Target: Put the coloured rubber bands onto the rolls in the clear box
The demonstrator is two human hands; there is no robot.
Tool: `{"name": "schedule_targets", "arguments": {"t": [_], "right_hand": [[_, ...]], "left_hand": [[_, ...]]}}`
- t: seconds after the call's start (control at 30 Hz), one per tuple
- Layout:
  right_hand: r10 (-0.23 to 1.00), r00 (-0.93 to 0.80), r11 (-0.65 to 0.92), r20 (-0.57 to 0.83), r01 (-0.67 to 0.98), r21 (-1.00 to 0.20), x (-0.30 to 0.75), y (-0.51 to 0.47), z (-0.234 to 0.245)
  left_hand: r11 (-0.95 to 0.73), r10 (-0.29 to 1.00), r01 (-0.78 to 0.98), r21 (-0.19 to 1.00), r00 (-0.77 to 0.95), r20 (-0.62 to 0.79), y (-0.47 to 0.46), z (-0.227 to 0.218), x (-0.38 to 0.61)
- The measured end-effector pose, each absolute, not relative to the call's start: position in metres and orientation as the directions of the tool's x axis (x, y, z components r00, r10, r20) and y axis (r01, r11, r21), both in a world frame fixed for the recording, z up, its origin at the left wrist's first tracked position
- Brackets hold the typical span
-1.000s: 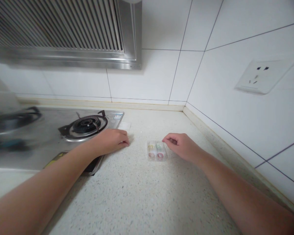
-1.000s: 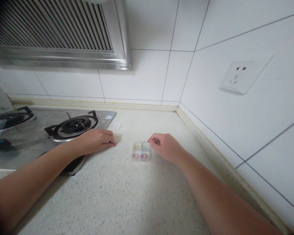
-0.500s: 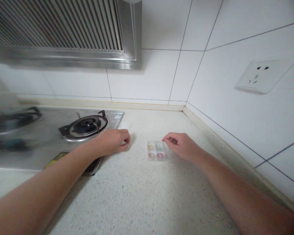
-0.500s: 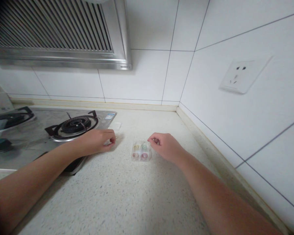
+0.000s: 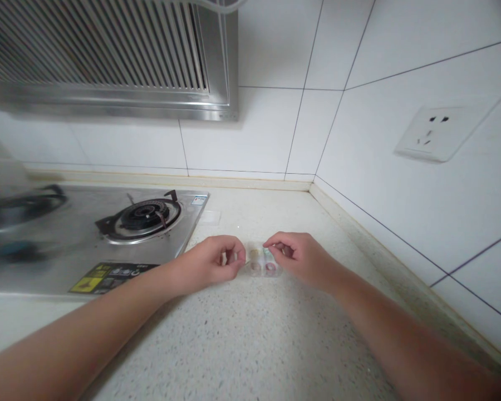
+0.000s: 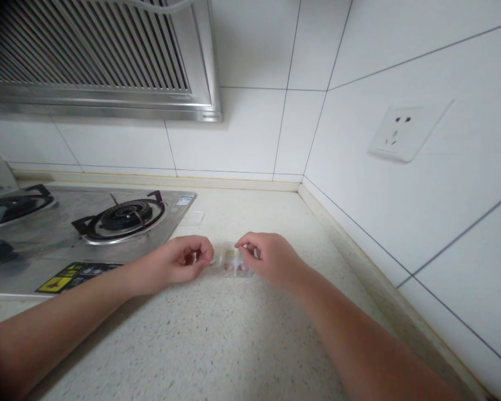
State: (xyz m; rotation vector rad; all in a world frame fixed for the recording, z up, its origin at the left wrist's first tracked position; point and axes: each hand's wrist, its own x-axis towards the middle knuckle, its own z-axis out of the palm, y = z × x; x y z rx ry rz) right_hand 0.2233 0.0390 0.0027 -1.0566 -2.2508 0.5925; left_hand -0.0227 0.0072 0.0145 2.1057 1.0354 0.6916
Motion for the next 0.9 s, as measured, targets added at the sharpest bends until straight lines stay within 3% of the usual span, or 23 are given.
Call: {"name": "schedule_targets", "arguments": {"t": [0.17,0.37,0.67,0.9], "right_hand": [[0.77,-0.574,0.566,0.277,0.414,-0.713,0.215,0.03,0.006],[0.789,-0.565,0.473,0.243,0.305,-0.827,0.208,0.023,0.01],[0.8,-0.56,0.4,0.216,0.23,-0.887,0.205,0.021,0.012],[0.823,-0.53,0.337,0.206,0.162,-0.927,0.205,0.022,0.01]], "left_hand": [[-0.26,0.858,0.269,0.927,0.505,0.094,0.002,0.014,-0.012],[-0.128,0.87,0.171,0.977,0.492,0.028,0.003,0.013,-0.011],[-0.082,0.888,0.152,0.985,0.459,0.003,0.002,0.01,-0.007],[-0.152,0.914,0.154,0.976,0.397,0.079,-0.001,0.013,-0.005]]}}
